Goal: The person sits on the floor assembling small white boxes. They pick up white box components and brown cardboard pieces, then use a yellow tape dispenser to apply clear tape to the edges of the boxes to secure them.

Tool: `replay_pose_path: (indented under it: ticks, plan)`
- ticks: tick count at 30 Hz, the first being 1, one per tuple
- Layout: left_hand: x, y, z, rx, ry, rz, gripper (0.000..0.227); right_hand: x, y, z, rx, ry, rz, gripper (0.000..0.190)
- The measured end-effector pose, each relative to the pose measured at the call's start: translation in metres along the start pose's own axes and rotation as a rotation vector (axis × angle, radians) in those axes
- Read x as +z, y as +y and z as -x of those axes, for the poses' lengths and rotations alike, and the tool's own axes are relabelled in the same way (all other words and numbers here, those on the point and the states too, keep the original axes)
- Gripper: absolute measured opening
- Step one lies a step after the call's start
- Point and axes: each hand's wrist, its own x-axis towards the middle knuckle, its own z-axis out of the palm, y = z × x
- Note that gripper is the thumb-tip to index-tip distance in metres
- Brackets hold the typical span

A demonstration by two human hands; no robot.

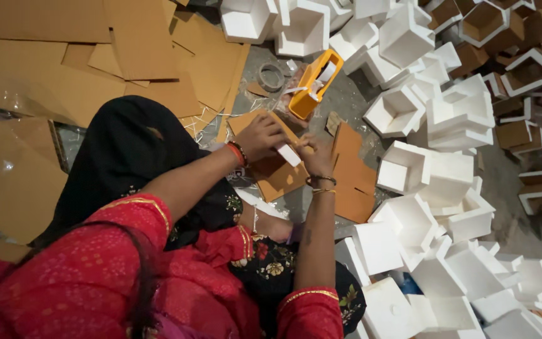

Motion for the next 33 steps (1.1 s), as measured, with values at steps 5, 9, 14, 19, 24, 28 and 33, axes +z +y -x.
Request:
replay_pose_path:
  ticks: [5, 9, 14, 19, 24, 28, 33]
  plan:
    - [0.000, 0.007, 0.002, 0.069, 0.031, -0.042, 0.020, 0.004, 0.022, 0.014, 0.434, -0.054, -0.492, 0.045]
    - [-0.004, 0.006, 0.001, 0.116, 0.018, 0.009, 0.021, 0.013, 0.030, 0.019, 0.502, 0.010, -0.717, 0.046]
    - [-0.002, 0.008, -0.004, 0.177, 0.032, 0.002, 0.023, 0.012, 0.018, 0.027, 0.421, 0.088, -0.535, 0.047]
    - [-0.005, -0.015, -0.007, -0.224, 0.009, 0.239, 0.045, -0.001, -0.067, 0.025, -0.278, 0.099, -0.076, 0.050]
    - [-0.005, -0.038, -0.010, -0.169, -0.174, 0.313, 0.045, 0.020, -0.083, 0.032, -0.025, 0.120, 0.136, 0.052]
    - [-0.003, -0.037, -0.016, -0.300, -0.410, 0.161, 0.040, 0.039, -0.061, 0.034, 0.028, 0.023, -0.110, 0.060]
    - [-0.020, -0.016, -0.031, -0.473, -0.281, 0.061, 0.046, 0.033, -0.011, -0.001, -0.010, 0.261, -0.483, 0.042]
